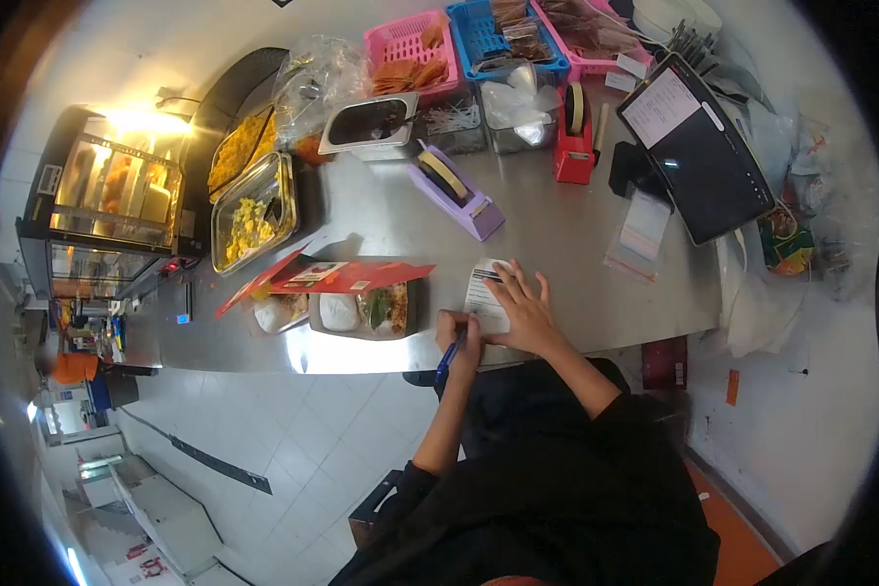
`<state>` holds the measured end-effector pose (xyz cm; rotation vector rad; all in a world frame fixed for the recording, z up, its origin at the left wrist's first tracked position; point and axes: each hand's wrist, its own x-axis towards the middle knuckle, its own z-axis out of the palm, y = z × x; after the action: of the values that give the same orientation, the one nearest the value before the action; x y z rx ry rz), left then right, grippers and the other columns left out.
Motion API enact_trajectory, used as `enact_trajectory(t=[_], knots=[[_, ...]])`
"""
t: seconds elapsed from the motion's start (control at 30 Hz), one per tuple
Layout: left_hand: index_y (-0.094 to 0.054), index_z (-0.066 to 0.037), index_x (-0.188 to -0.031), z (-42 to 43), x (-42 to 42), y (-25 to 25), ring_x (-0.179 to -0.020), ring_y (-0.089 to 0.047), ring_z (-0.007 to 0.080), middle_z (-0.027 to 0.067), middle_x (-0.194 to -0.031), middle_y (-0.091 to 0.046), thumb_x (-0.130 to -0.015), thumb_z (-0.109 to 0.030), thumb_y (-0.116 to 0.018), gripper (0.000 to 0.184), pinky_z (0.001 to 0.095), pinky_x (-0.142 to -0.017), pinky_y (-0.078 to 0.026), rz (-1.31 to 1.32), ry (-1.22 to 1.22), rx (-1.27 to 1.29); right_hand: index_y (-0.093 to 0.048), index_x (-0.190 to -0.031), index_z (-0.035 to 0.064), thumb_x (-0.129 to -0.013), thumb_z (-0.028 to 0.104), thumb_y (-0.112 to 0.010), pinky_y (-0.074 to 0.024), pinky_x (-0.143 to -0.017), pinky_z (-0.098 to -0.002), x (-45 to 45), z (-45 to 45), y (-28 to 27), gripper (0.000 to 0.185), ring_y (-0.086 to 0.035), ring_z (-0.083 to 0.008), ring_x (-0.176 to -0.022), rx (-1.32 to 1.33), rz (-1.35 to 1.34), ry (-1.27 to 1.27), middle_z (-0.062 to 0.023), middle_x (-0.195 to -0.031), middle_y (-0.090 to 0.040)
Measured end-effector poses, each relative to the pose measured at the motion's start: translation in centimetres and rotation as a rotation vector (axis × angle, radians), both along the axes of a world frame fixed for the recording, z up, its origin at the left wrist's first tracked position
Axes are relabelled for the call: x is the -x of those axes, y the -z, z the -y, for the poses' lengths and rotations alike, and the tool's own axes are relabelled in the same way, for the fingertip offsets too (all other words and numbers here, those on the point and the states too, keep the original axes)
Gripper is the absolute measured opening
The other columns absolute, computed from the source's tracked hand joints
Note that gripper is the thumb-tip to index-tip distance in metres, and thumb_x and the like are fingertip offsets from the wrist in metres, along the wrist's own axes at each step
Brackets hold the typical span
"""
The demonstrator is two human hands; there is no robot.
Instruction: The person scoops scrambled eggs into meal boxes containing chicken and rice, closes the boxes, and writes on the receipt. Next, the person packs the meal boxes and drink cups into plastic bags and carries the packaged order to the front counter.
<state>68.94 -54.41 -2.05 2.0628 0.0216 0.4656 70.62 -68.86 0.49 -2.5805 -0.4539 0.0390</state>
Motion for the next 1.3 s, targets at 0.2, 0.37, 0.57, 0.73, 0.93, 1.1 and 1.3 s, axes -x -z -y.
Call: enact_trajectory(t=[0.2, 0.37, 0.57, 0.73, 0.93, 1.1, 1.3], knots=[[-0.045, -0.001, -0.067, 0.1, 0.1, -0.6, -0.056, -0.048, 0.0203, 0.0097, -0.063, -0.047, -0.069, -0.003, -0.057, 0.012, 0.0305, -0.051, -0.037, 0.012, 0.037, -0.071, -0.032, -0.124, 0.0154, -0.052, 0.045, -0.069, -0.0144, -0.093, -0.055, 0.0, 0.1, 0.0, 0.086, -0.01, -0.0246, -0.126, -0.011, -0.024, -0.007, -0.0069, -0.134, -0.02], [-0.044, -0.002, -0.069, 0.3, -0.2, -0.5, -0.056, -0.047, 0.0189, 0.0092, -0.061, -0.046, -0.073, -0.005, -0.056, 0.013, 0.0306, -0.051, -0.037, 0.037, 0.053, -0.033, -0.032, -0.125, 0.0152, -0.053, 0.048, -0.068, -0.0151, -0.093, -0.0549, 0.0, 0.2, 0.0, 0.087, -0.011, -0.0248, -0.126, -0.005, -0.002, -0.01, -0.0071, -0.134, -0.02], [-0.045, -0.001, -0.069, 0.2, -0.3, -0.6, -0.056, -0.046, 0.0163, 0.0074, -0.062, -0.045, -0.074, -0.006, -0.057, 0.014, 0.0291, -0.051, -0.036, 0.014, -0.066, 0.069, -0.033, -0.124, 0.0148, -0.053, 0.051, -0.067, -0.0161, -0.092, -0.0557, 0.1, 0.2, 0.3, 0.087, -0.012, -0.0257, -0.126, -0.044, 0.018, 0.003, -0.0076, -0.133, -0.021], [-0.046, -0.001, -0.068, 0.0, -0.4, 0.1, -0.058, -0.048, 0.0176, 0.0084, -0.063, -0.046, -0.073, -0.006, -0.058, 0.014, 0.029, -0.054, -0.038, -0.002, -0.023, 0.037, -0.034, -0.123, 0.0145, -0.053, 0.05, -0.067, -0.0164, -0.092, -0.0557, 0.2, 0.1, 0.3, 0.085, -0.013, -0.0259, -0.125, -0.031, 0.029, 0.004, -0.0081, -0.133, -0.021], [-0.047, -0.002, -0.067, 0.1, -0.4, 0.0, -0.058, -0.05, 0.0217, 0.0109, -0.064, -0.048, -0.069, -0.005, -0.059, 0.013, 0.0306, -0.054, -0.04, 0.042, 0.057, -0.067, -0.035, -0.122, 0.0147, -0.051, 0.048, -0.069, -0.0156, -0.093, -0.0542, 0.3, 0.1, 0.2, 0.085, -0.014, -0.0257, -0.125, -0.005, 0.03, 0.01, -0.0077, -0.133, -0.022], [-0.047, -0.002, -0.067, 0.2, -0.3, -0.8, -0.06, -0.051, 0.0245, 0.0121, -0.064, -0.049, -0.068, -0.004, -0.059, 0.012, 0.0319, -0.054, -0.04, -0.005, -0.046, -0.005, -0.034, -0.123, 0.0154, -0.051, 0.046, -0.07, -0.0156, -0.093, -0.0532, 0.2, 0.0, 0.0, 0.086, -0.014, -0.0249, -0.125, 0.006, 0.038, 0.009, -0.0069, -0.133, -0.022], [-0.045, -0.001, -0.067, -0.2, 0.3, -0.6, -0.057, -0.048, 0.0216, 0.0101, -0.062, -0.047, -0.068, -0.003, -0.058, 0.013, 0.0315, -0.053, -0.038, -0.029, -0.059, 0.184, -0.033, -0.124, 0.0158, -0.05, 0.047, -0.07, -0.0163, -0.093, -0.0542, 0.2, 0.0, -0.1, 0.088, -0.012, -0.0242, -0.126, -0.011, 0.012, 0.013, -0.0064, -0.134, -0.02]])
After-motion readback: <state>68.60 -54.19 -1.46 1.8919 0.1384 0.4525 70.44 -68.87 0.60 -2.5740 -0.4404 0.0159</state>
